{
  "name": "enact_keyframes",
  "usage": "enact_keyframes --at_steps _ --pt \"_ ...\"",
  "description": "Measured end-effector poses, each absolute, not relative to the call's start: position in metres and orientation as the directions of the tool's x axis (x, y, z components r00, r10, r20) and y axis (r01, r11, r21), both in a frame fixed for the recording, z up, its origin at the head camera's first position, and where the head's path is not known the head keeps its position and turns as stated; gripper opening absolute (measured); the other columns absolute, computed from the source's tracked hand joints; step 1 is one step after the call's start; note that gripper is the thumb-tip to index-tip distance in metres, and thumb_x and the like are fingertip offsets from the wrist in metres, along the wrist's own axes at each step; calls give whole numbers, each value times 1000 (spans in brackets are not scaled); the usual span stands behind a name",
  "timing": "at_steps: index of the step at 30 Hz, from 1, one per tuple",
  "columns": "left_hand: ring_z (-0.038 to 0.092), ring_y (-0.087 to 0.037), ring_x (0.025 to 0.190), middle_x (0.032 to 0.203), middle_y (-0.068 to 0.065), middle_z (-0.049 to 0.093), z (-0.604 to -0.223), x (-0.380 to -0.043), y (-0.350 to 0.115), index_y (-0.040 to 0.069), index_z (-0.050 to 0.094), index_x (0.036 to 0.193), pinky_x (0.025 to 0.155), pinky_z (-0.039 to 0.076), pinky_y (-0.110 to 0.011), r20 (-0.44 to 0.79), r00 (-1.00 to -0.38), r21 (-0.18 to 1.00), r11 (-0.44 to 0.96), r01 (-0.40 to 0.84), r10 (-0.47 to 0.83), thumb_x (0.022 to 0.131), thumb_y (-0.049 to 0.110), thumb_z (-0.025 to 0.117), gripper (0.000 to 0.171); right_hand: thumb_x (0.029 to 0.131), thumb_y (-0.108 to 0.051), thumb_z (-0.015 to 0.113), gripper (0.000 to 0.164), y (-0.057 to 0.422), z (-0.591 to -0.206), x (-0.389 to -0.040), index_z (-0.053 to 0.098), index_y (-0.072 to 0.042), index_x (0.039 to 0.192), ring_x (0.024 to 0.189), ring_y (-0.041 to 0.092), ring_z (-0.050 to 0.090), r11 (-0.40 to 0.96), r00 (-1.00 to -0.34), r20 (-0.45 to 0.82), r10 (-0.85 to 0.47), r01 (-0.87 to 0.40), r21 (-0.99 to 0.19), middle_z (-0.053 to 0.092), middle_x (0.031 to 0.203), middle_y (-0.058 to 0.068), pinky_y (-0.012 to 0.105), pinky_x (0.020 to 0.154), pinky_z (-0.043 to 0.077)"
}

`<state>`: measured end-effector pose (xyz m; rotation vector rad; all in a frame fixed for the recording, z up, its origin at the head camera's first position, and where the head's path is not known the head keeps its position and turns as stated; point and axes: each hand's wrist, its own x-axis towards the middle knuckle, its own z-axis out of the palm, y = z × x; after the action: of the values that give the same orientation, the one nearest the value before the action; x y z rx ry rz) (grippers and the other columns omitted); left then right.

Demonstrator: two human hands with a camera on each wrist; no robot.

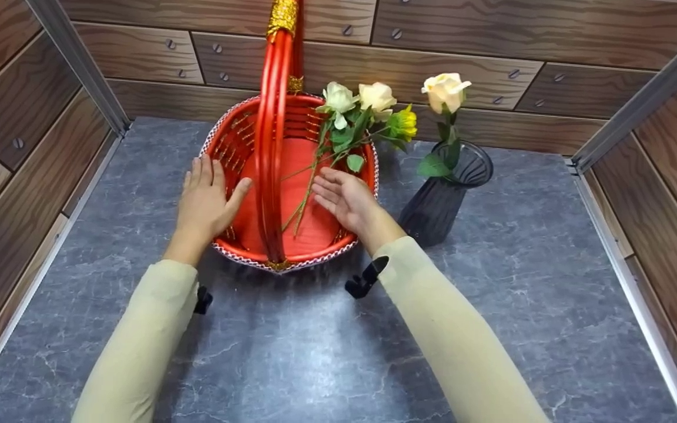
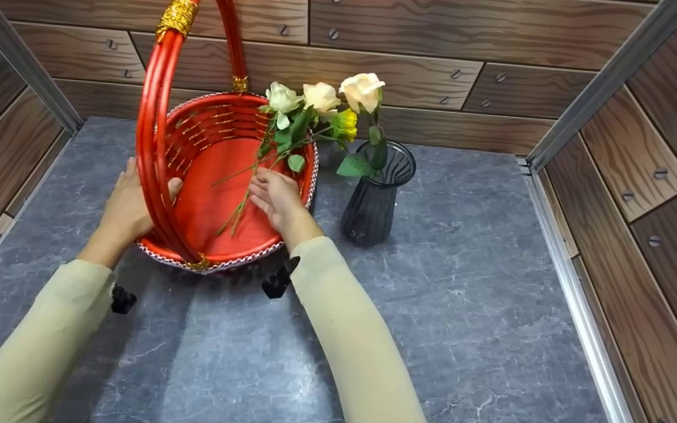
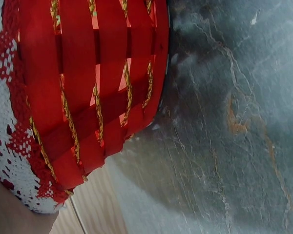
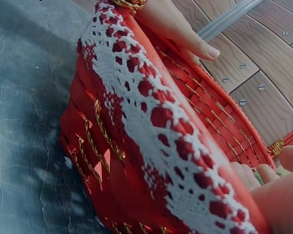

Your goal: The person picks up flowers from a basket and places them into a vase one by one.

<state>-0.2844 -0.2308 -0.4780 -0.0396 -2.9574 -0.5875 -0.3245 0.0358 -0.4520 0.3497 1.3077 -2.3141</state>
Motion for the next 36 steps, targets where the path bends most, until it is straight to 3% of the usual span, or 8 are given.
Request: enact_keyframes --at_steps 9,21,36 --pt "2 -43 152 163 -29 10 -478 -285 -229 -9 21 154 123 3 -55 123 -992 383 922 53 6 99 70 21 97 106 -15 41 49 34 -456 -326 35 2 152 143 33 41 -469 -870 -418 -261 493 -733 39 155 22 41 117 34" --pt "1 -41 153 163 -28 10 -478 -285 -228 -8 22 154 123 5 -54 128 -992 386 921 53 3 99 70 22 96 103 -16 44 48 29 -460 -328 40 4 146 140 35 43 -458 -883 -425 -201 468 -756 43 151 24 42 116 36" --pt "1 -43 152 163 -28 9 -477 -284 -230 -8 21 154 123 4 -55 121 -993 389 920 53 6 99 69 21 95 104 -26 44 61 27 -460 -331 26 0 156 148 35 30 -439 -856 -437 -276 517 -735 27 161 23 40 119 30"
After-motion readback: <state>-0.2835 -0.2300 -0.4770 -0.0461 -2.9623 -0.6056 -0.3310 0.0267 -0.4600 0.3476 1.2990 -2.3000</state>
